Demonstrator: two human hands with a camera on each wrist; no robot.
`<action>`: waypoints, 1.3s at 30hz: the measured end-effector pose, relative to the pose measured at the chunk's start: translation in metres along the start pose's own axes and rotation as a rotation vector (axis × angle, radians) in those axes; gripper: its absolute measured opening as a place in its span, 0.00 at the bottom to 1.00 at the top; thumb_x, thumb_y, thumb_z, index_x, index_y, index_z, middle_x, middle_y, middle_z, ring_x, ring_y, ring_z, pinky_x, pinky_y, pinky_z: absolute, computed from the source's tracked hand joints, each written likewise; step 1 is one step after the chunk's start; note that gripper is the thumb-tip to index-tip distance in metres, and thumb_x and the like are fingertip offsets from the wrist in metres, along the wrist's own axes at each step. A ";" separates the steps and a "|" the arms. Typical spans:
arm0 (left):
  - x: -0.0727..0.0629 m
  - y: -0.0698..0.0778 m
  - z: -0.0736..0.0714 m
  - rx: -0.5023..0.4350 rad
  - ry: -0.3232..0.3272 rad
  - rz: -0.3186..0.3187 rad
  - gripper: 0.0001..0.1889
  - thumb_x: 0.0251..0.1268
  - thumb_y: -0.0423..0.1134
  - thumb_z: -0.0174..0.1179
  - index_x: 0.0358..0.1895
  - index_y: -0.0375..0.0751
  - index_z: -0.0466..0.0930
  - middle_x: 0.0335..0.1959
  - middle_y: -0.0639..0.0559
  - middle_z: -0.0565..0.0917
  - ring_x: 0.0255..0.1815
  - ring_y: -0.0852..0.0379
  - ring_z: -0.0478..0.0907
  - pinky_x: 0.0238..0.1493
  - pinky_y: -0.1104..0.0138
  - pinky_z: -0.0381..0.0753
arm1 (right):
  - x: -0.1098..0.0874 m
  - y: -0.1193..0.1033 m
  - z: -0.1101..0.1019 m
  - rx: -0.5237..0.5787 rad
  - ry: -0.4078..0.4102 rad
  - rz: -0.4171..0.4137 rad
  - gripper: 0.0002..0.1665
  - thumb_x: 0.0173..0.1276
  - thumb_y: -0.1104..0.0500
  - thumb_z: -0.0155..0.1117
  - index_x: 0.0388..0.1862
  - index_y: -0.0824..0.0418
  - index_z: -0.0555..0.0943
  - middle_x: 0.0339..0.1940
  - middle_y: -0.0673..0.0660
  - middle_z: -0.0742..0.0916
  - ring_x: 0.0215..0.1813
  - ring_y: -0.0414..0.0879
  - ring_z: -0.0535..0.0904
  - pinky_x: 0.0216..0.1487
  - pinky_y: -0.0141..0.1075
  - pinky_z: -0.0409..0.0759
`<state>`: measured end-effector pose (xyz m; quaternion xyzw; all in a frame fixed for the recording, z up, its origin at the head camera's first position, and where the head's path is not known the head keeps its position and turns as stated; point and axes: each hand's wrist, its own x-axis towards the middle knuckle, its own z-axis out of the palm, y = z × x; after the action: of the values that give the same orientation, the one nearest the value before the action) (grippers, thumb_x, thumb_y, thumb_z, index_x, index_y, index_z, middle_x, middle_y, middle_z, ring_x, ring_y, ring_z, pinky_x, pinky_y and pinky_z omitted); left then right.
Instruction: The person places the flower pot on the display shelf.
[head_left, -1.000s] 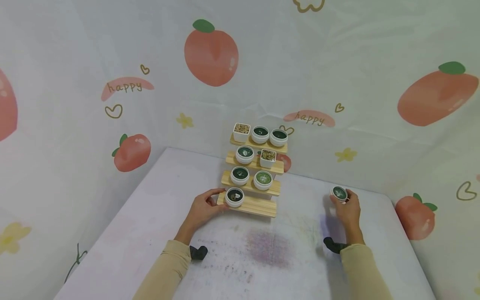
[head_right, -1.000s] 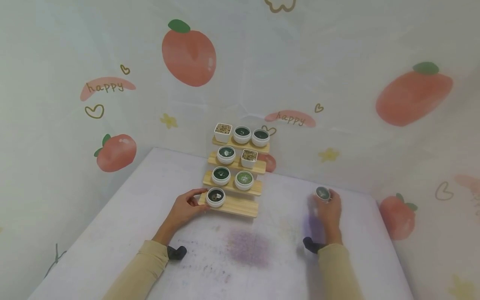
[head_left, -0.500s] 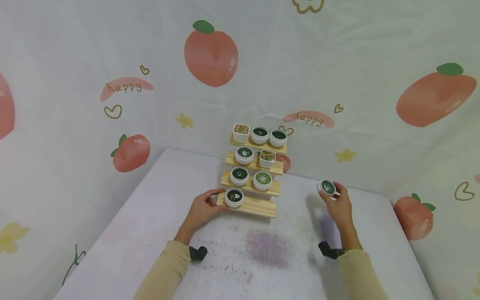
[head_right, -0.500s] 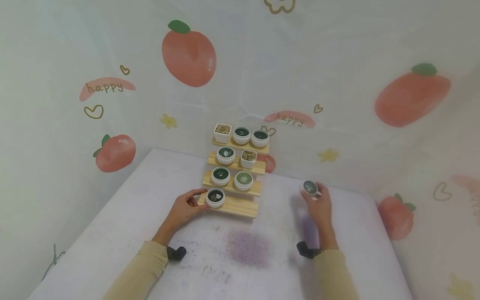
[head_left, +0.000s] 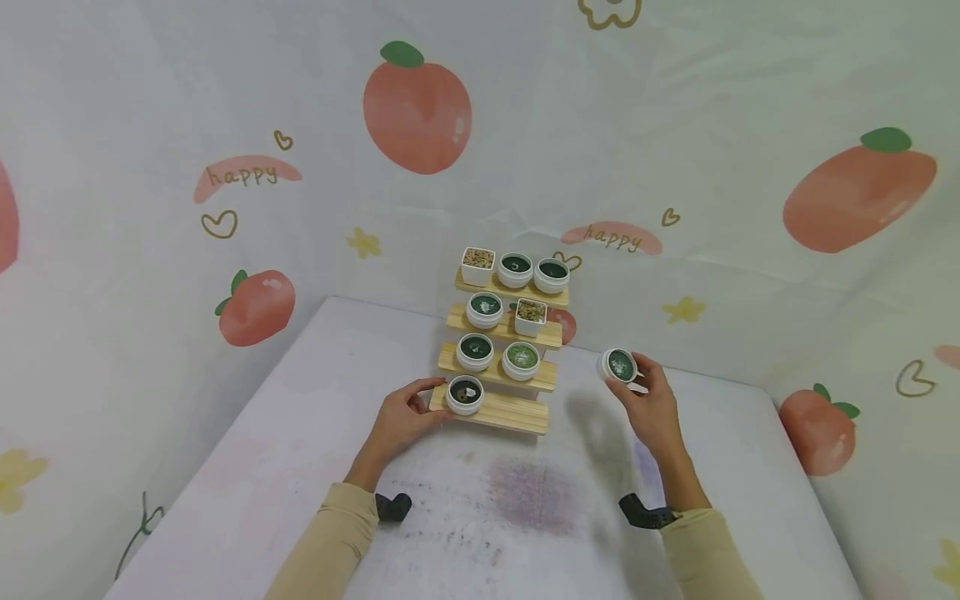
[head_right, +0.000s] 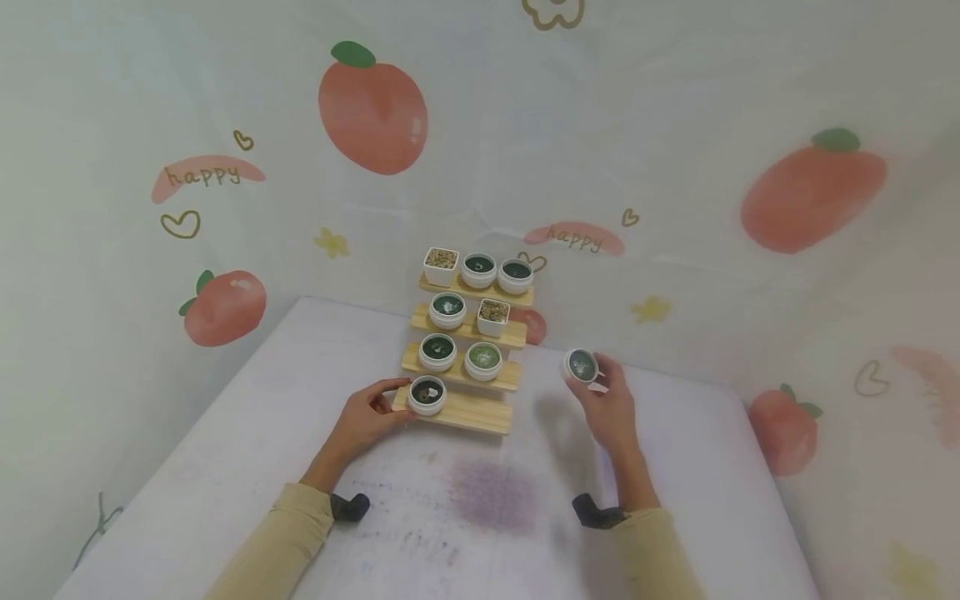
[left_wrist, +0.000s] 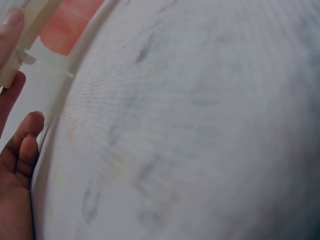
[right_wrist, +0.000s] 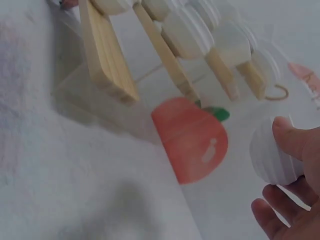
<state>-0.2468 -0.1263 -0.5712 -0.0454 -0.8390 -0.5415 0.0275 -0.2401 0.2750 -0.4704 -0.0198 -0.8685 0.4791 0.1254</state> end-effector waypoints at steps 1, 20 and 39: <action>0.000 0.000 -0.001 -0.003 0.001 0.000 0.32 0.45 0.55 0.82 0.58 0.69 0.83 0.22 0.52 0.77 0.24 0.57 0.72 0.27 0.69 0.71 | -0.002 -0.003 0.002 0.004 0.005 -0.012 0.40 0.71 0.56 0.70 0.77 0.62 0.64 0.71 0.64 0.76 0.65 0.54 0.76 0.48 0.10 0.68; 0.000 -0.003 -0.002 -0.026 -0.012 0.014 0.32 0.46 0.54 0.82 0.59 0.67 0.83 0.23 0.52 0.78 0.24 0.58 0.73 0.27 0.69 0.72 | -0.039 -0.033 0.057 0.248 -0.040 -0.219 0.40 0.58 0.71 0.77 0.68 0.68 0.72 0.62 0.65 0.79 0.49 0.34 0.78 0.49 0.22 0.79; 0.001 -0.002 -0.001 -0.015 -0.010 0.017 0.31 0.45 0.54 0.82 0.58 0.69 0.83 0.22 0.52 0.78 0.24 0.57 0.73 0.27 0.68 0.72 | -0.057 -0.024 0.105 0.247 -0.165 -0.084 0.37 0.53 0.63 0.84 0.61 0.59 0.78 0.55 0.57 0.85 0.51 0.43 0.81 0.49 0.31 0.81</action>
<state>-0.2477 -0.1281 -0.5726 -0.0555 -0.8346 -0.5473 0.0274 -0.2083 0.1660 -0.5150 0.0718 -0.8105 0.5764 0.0750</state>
